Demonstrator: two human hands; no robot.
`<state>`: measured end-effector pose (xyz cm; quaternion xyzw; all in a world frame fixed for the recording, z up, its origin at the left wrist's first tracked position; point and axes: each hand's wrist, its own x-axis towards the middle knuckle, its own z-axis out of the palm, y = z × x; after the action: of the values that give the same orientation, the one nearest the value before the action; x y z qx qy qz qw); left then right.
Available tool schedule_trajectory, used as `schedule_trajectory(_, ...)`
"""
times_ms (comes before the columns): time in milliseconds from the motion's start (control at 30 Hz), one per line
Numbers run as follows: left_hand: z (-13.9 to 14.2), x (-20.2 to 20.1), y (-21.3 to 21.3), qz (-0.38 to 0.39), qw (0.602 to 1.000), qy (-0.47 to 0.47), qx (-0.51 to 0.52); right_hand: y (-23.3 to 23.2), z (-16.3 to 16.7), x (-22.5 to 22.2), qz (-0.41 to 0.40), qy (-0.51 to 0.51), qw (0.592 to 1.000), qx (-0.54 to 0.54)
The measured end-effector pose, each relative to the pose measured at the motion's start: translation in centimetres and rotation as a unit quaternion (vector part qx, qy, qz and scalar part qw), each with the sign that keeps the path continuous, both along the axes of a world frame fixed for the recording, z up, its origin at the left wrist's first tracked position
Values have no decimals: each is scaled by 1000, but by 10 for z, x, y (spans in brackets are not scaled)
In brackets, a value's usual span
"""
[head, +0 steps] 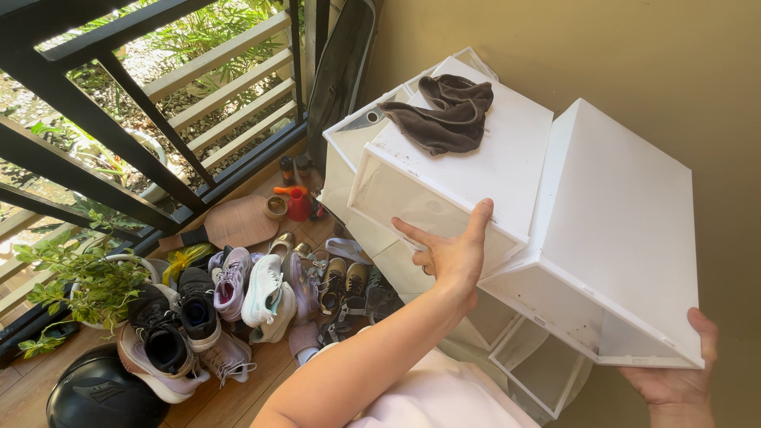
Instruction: The person stacks white plastic shoe rack drawer modules on the floor, fitting panels and drawers together to build the rack beside a pile of shoes, then lifts and positions the assembled rack upright against the wall.
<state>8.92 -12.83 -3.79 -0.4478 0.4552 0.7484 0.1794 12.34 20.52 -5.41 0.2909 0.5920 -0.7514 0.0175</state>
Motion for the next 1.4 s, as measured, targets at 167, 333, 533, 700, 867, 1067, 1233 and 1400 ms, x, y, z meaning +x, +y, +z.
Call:
schedule_trajectory(167,1,4,0,-2,1000,-1,13,2,-7,-1,-3,-2,1000,15)
schedule_trajectory(333,2,9,2,4,1000,7,-3,9,-12,2,17,-13,1000,6)
schedule_trajectory(533,2,8,3,17,1000,6,-6,17,-11,5,2,-35,999,19)
schedule_trajectory(700,3,10,0,16,1000,12,0,18,-11,7,7,-25,1000,16)
schedule_trajectory(867,1,10,-2,16,1000,5,20,21,-12,8,-13,-64,997,31)
schedule_trajectory(1067,-2,6,-1,9,1000,12,-6,18,-15,3,-10,-48,999,10)
schedule_trajectory(1233,1,10,-4,6,1000,8,21,13,-14,3,-4,-44,999,19)
schedule_trajectory(1400,3,11,-7,6,1000,16,13,10,-14,-1,-16,-53,998,32)
